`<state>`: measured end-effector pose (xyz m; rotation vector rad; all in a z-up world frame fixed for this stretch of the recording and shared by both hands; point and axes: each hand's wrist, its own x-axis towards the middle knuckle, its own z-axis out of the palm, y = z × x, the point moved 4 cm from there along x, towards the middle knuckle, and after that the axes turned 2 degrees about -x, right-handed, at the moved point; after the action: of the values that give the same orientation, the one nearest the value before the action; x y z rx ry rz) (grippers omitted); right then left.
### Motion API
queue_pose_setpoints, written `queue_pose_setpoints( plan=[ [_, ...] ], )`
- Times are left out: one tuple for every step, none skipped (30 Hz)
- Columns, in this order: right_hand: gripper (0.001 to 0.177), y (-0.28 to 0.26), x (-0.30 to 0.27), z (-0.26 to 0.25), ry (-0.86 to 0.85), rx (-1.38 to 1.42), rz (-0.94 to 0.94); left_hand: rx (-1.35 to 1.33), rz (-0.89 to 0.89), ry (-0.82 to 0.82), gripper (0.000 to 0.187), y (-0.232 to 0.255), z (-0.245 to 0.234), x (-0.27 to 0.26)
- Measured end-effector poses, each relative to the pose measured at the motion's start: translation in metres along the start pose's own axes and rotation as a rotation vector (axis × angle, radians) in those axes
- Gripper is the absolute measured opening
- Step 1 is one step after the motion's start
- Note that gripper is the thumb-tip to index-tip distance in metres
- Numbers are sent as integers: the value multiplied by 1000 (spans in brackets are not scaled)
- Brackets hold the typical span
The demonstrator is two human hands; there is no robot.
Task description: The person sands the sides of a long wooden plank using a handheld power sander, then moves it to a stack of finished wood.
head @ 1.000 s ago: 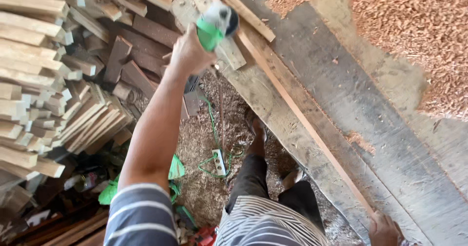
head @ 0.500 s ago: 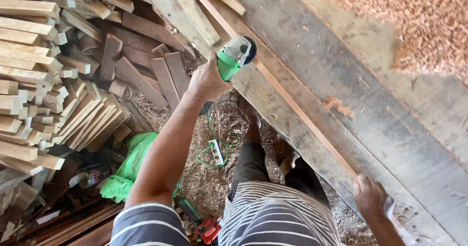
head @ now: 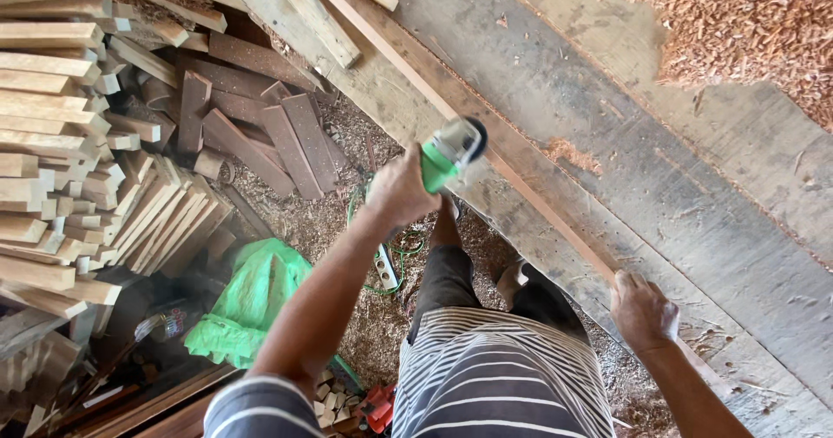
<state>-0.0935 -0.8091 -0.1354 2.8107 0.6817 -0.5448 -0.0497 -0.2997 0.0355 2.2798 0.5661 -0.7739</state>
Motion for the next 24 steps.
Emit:
queue_pose_setpoints(
  plan=[
    [11, 4, 1, 10, -2, 1, 2, 2, 1, -2, 76, -5, 19, 5],
    [12, 7, 1, 20, -16, 5, 6, 39, 25, -39, 86, -10, 40, 9],
    [12, 10, 2, 30, -31, 7, 11, 76, 52, -77, 97, -15, 60, 14],
    [12, 12, -2, 35, -32, 7, 14, 76, 54, -79, 97, -8, 70, 3],
    [12, 15, -3, 39, -5, 4, 5, 86, 87, -89, 99, 2, 79, -4],
    [13, 17, -3, 43, 22, 2, -4, 95, 120, -99, 101, 11, 87, -11],
    [13, 17, -5, 44, 21, -2, 4, 94, 128, -103, 101, 11, 90, -13],
    [14, 18, -8, 44, 48, 7, 20, 20, 138, -83, 95, 12, 92, -15],
    [15, 19, -12, 47, 74, 17, 35, -55, 146, -65, 89, 11, 97, -19],
    [15, 15, -13, 2, 72, 13, 41, -56, 151, -69, 89, 18, 70, -20],
    [33, 12, -17, -37, -54, 252, 123, -99, -26, -106, 81, 18, 45, -22],
    [53, 8, -22, -75, -175, 491, 205, -139, -203, -144, 74, 18, 19, -25],
    [53, 36, -47, -55, -178, 495, 216, -132, -199, -152, 74, 5, 13, -14],
    [59, 66, -73, -36, -175, 291, 303, -163, -266, -19, 72, -12, 1, -3],
    [68, 95, -97, -16, -167, 90, 380, -193, -334, 121, 71, -29, -12, 6],
    [68, 115, -118, -2, -169, 96, 384, -186, -333, 119, 71, -39, -16, 17],
    [65, 134, -134, 14, -225, 76, 345, -198, -300, 163, 77, -49, -23, 26],
    [63, 154, -151, 30, -281, 56, 307, -210, -266, 207, 84, -59, -29, 35],
    [63, 160, -153, 42, -282, 61, 304, -206, -269, 209, 84, -61, -28, 38],
    [51, 165, -154, 53, -238, -1, 245, -159, -244, 214, 74, -61, -26, 41],
    [40, 171, -158, 62, -193, -64, 192, -113, -215, 217, 64, -58, -23, 45],
    [40, 173, -160, 73, -194, -60, 196, -109, -213, 216, 64, -51, -16, 39],
    [38, 177, -161, 84, -175, -3, 185, -80, -208, 168, 73, -41, -8, 36],
    [36, 181, -162, 94, -155, 54, 174, -50, -203, 122, 83, -31, 1, 33]
  ],
)
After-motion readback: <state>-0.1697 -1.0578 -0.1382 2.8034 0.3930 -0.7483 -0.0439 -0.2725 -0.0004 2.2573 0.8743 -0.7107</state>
